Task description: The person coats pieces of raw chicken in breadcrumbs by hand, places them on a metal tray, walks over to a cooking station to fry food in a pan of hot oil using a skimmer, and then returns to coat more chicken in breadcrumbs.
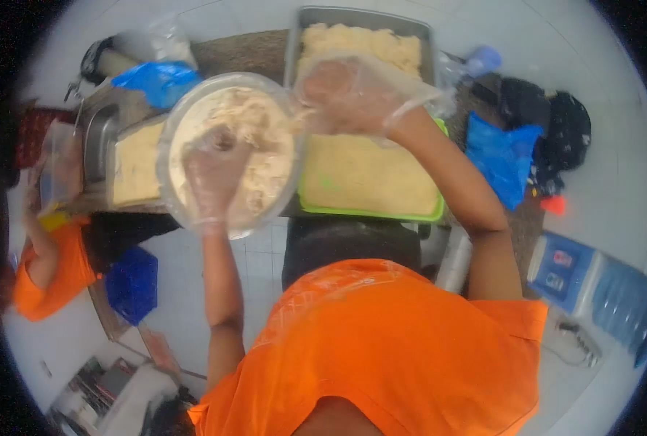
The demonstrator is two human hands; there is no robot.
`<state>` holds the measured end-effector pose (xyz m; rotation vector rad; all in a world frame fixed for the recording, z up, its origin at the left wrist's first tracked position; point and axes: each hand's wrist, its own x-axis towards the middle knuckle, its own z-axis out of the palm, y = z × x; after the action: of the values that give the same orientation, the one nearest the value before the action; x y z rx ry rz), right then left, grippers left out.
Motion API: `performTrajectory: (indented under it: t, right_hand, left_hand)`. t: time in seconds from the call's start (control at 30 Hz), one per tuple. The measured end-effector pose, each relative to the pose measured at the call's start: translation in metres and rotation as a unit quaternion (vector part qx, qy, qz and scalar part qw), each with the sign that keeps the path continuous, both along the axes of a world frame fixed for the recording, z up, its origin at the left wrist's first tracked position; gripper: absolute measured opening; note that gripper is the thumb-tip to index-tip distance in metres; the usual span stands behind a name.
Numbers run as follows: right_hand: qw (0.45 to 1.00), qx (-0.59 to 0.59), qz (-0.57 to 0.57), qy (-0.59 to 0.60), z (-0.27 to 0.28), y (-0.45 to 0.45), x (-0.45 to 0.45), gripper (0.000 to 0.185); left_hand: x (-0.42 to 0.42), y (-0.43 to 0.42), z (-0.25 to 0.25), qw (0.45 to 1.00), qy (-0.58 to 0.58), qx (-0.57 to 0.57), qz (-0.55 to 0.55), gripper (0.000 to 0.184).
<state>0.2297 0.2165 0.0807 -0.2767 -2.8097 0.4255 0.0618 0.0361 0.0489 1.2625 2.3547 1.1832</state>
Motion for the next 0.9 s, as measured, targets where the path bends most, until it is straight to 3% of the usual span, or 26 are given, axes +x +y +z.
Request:
performTrajectory:
  t: [0.07, 0.1, 0.13, 0.2, 0.27, 0.33, 0.37, 0.43, 0.5, 0.57, 0.63, 0.67, 0.7, 0.73, 0.83, 0.87, 0.9]
  right_hand:
    - [0.996, 0.02, 0.013, -0.088, 0.001, 0.006, 0.044, 0.026]
    - [0.981, 0.006, -0.005, -0.194, -0.001, 0.009, 0.061, 0.026]
    - [0.981, 0.007, -0.014, -0.192, -0.01, 0.013, 0.075, 0.026]
    - [0.922, -0.013, -0.023, -0.387, -0.049, 0.027, 0.097, 0.034]
    - [0.892, -0.065, -0.015, -0.447, -0.135, 0.063, 0.113, 0.038]
    - [0.878, -0.063, -0.041, -0.473, -0.191, 0.081, 0.116, 0.035]
    - [0.879, -0.064, -0.045, -0.47, -0.217, 0.082, 0.128, 0.035]
    - [0.967, -0.017, -0.126, -0.222, -0.251, 0.094, 0.151, 0.03]
    - [0.951, -0.052, -0.191, -0.239, -0.237, 0.098, 0.165, 0.029]
    - [0.887, -0.147, -0.288, -0.329, -0.196, 0.083, 0.178, 0.034]
    - [0.908, -0.121, -0.281, -0.285, -0.242, 0.065, 0.219, 0.041]
    - [0.928, -0.089, -0.274, -0.237, -0.257, 0.058, 0.232, 0.05]
    - [0.909, -0.125, -0.311, -0.249, -0.244, 0.038, 0.236, 0.064]
    - [0.887, -0.16, -0.348, -0.259, -0.228, 0.017, 0.239, 0.079]
    - [0.878, -0.172, -0.371, -0.247, -0.244, -0.027, 0.251, 0.092]
    - [0.878, -0.174, -0.371, -0.25, -0.266, -0.03, 0.255, 0.092]
    - [0.894, -0.175, -0.377, -0.169, -0.297, -0.033, 0.259, 0.087]
  left_hand:
    - [0.04, 0.012, -0.023, 0.999, -0.04, 0.006, -0.016, 0.024]
    - [0.057, 0.02, -0.043, 0.991, -0.118, -0.028, -0.056, 0.024]
    - [0.07, 0.027, -0.065, 0.975, -0.194, -0.064, -0.094, 0.025]
    - [0.087, 0.052, -0.117, 0.961, -0.16, -0.061, -0.217, 0.027]
    - [0.099, 0.09, -0.156, 0.933, -0.093, -0.163, -0.306, 0.029]
    - [0.103, 0.136, -0.24, 0.926, -0.041, -0.179, -0.329, 0.033]
    - [0.104, 0.149, -0.262, 0.918, 0.005, -0.191, -0.346, 0.037]
    - [0.103, 0.157, -0.251, 0.931, 0.04, -0.139, -0.337, 0.041]
    - [0.102, 0.149, -0.24, 0.94, 0.067, -0.095, -0.321, 0.045]
    - [0.107, 0.13, -0.23, 0.905, 0.152, -0.261, -0.299, 0.052]
    - [0.128, 0.103, -0.201, 0.854, 0.142, -0.377, -0.329, 0.06]
    - [0.141, 0.081, -0.204, 0.885, 0.188, -0.305, -0.296, 0.063]
    - [0.153, 0.061, -0.213, 0.908, 0.233, -0.232, -0.26, 0.065]
    - [0.162, 0.052, -0.23, 0.907, 0.234, -0.233, -0.26, 0.065]
    - [0.192, 0.033, -0.259, 0.926, 0.152, -0.27, -0.216, 0.065]
    - [0.2, 0.033, -0.253, 0.937, 0.093, -0.266, -0.207, 0.062]
    - [0.202, 0.037, -0.246, 0.944, 0.036, -0.26, -0.199, 0.058]
